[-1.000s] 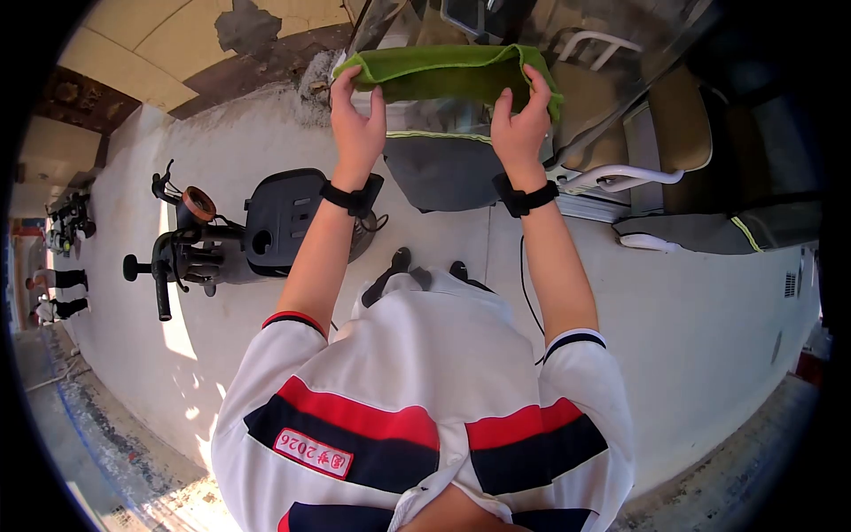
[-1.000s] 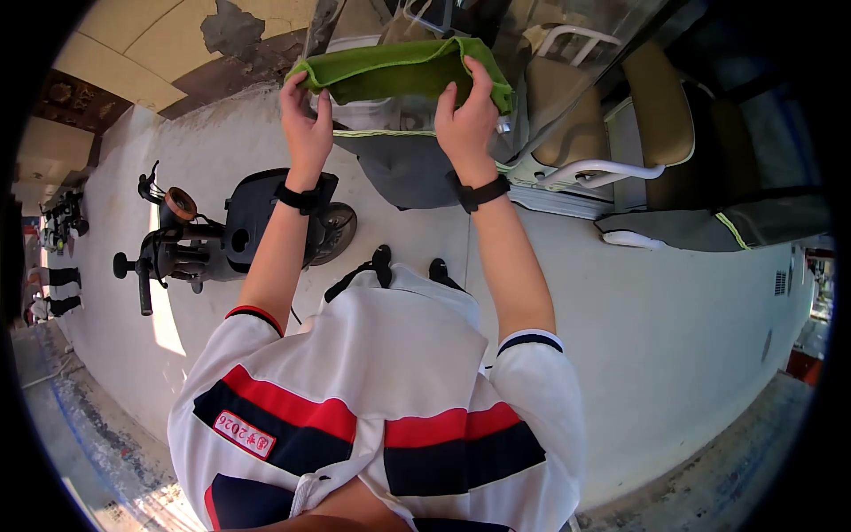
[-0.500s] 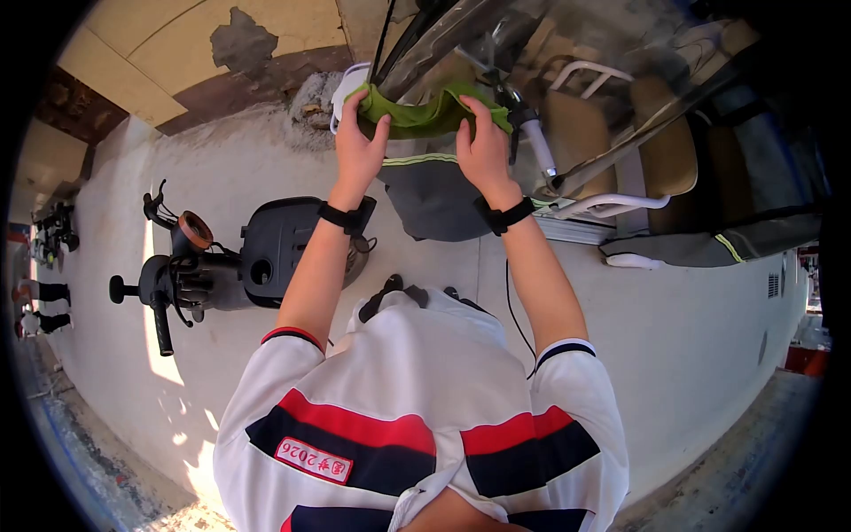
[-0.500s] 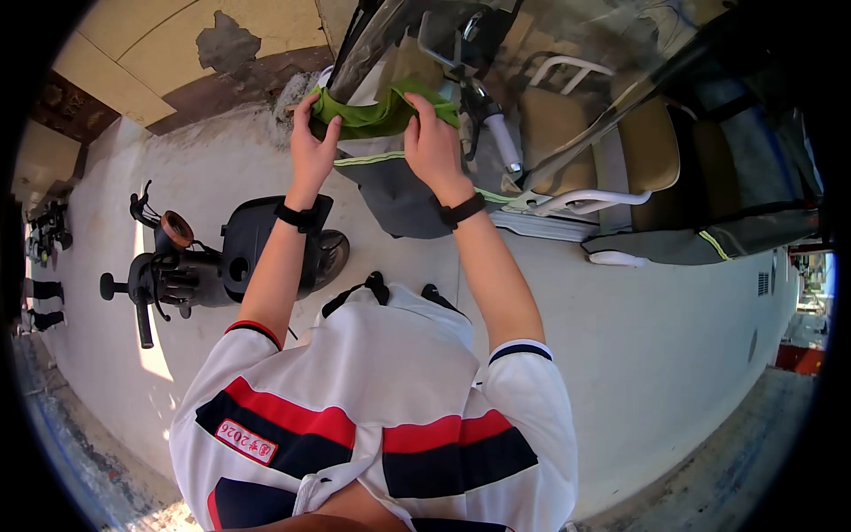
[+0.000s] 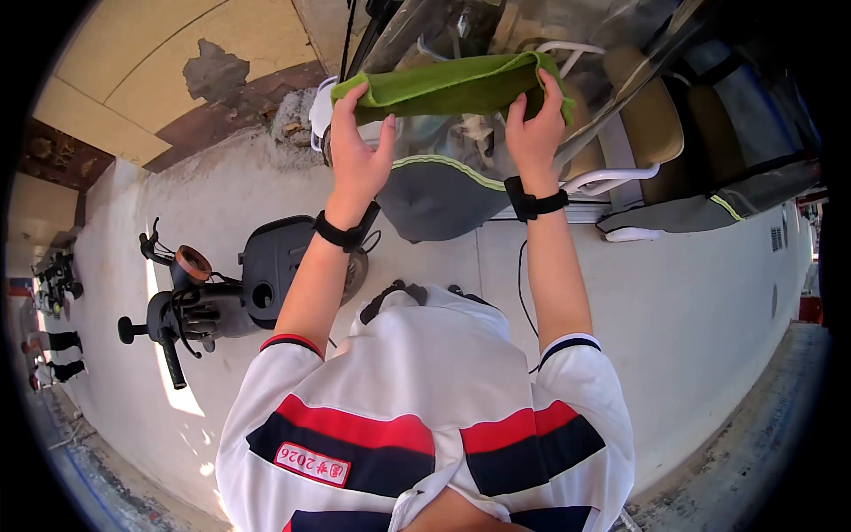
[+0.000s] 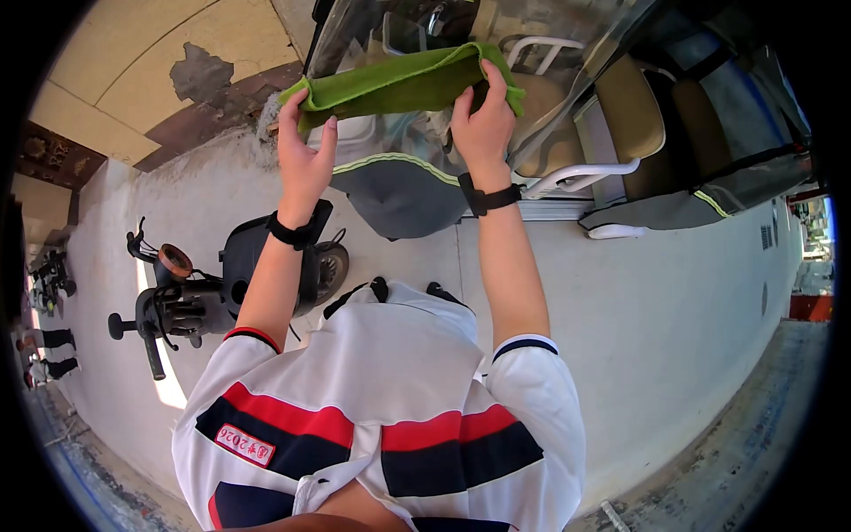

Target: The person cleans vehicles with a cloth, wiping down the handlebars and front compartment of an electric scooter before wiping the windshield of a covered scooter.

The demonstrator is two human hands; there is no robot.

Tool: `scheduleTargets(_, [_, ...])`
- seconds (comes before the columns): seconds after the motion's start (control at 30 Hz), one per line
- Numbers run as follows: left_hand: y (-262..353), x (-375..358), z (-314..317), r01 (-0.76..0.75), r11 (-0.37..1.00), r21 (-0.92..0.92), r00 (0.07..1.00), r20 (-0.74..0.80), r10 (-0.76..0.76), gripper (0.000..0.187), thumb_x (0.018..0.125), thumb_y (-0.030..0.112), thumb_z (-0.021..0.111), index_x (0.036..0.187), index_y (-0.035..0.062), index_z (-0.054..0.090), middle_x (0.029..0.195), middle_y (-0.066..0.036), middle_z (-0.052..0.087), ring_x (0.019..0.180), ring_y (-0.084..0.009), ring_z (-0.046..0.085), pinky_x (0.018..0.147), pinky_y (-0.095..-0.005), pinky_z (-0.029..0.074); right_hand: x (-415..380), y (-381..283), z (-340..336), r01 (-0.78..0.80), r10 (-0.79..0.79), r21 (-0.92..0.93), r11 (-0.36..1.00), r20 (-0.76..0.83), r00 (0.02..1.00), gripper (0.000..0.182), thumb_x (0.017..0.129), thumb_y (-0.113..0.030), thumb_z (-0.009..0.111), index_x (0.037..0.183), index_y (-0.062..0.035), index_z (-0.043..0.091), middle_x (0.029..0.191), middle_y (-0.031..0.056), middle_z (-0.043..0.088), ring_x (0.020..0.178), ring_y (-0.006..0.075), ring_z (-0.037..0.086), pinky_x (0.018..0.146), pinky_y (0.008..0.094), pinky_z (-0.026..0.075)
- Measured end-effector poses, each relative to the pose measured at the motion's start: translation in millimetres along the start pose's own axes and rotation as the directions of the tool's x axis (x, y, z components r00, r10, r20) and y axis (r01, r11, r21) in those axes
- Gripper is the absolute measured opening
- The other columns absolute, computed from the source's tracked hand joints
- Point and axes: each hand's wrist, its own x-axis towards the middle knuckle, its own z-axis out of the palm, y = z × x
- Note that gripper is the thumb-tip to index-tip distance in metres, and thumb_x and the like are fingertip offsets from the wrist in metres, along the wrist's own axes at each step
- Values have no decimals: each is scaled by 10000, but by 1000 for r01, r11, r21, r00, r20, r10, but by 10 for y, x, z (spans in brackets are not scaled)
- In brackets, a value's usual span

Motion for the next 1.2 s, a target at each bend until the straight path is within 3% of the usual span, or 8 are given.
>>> scheduleTargets(0.13, [85,28,-38,-1,998,56,997,81,-4,496,863,36,670,1317,5,473,1227,-150,556,1142,-266,546,990,-349,428,65,164,-47,46,-70,-131,990,-184,980,385,858,-58,609,1235,-45,532,986,152,649,821,335,621,761,392,499])
scheduleTargets(0.17, [91,39,-28,-9,998,62,997,76,4,494,860,33,669,1314,6,477,1222,-151,557,1140,-269,546,988,-350,428,65,183,-56,-85,87,19,996,-183,979,319,846,-50,636,1159,-34,579,944,111,624,820,280,580,776,365,475])
scheduleTargets(0.3, [100,111,-23,-23,999,41,998,52,21,499,856,30,669,1315,11,474,1213,-157,555,1135,-276,545,987,-356,429,152,165,-122,-247,266,147,958,-120,957,221,827,-55,671,1040,-36,616,933,94,623,876,266,557,777,376,455])
scheduleTargets(0.4, [119,206,-7,-42,997,64,998,48,39,512,852,30,672,1319,5,464,1227,-160,539,1131,-283,544,987,-358,429,284,140,-115,3,-17,-62,998,-230,973,219,818,-53,672,1030,-53,620,938,90,625,900,300,536,811,398,434])
scheduleTargets(0.5, [52,299,54,-74,991,111,997,15,73,528,847,37,681,1322,0,452,1241,-163,522,1135,-291,542,985,-365,433,406,17,-124,70,-128,-227,971,-250,960,229,807,-55,676,1028,-59,617,970,100,624,959,338,504,880,429,397])
scheduleTargets(0.9, [370,766,317,-173,985,-6,985,10,173,778,854,76,699,1492,-1,261,1366,-241,503,1232,-326,538,1018,-370,431,1092,-408,-13,227,-185,73,971,-369,911,428,769,-74,732,1141,-29,524,1086,145,530,1027,362,492,948,447,382])
scheduleTargets(1.13, [433,961,396,-88,993,-84,996,-21,86,711,870,91,697,1452,-7,300,1258,-255,586,1158,-307,605,973,-356,468,1596,-585,156,442,-240,326,836,-506,828,600,805,-71,760,1229,10,344,1237,190,400,1151,261,455,1046,370,337])
scheduleTargets(1.2, [385,976,388,-6,991,-137,1000,-25,3,666,869,94,702,1421,-10,345,1206,-255,621,1127,-301,629,952,-352,484,1632,-604,159,353,-243,208,912,-419,875,706,823,-169,732,1350,35,310,1357,259,371,1259,367,409,1092,440,298])
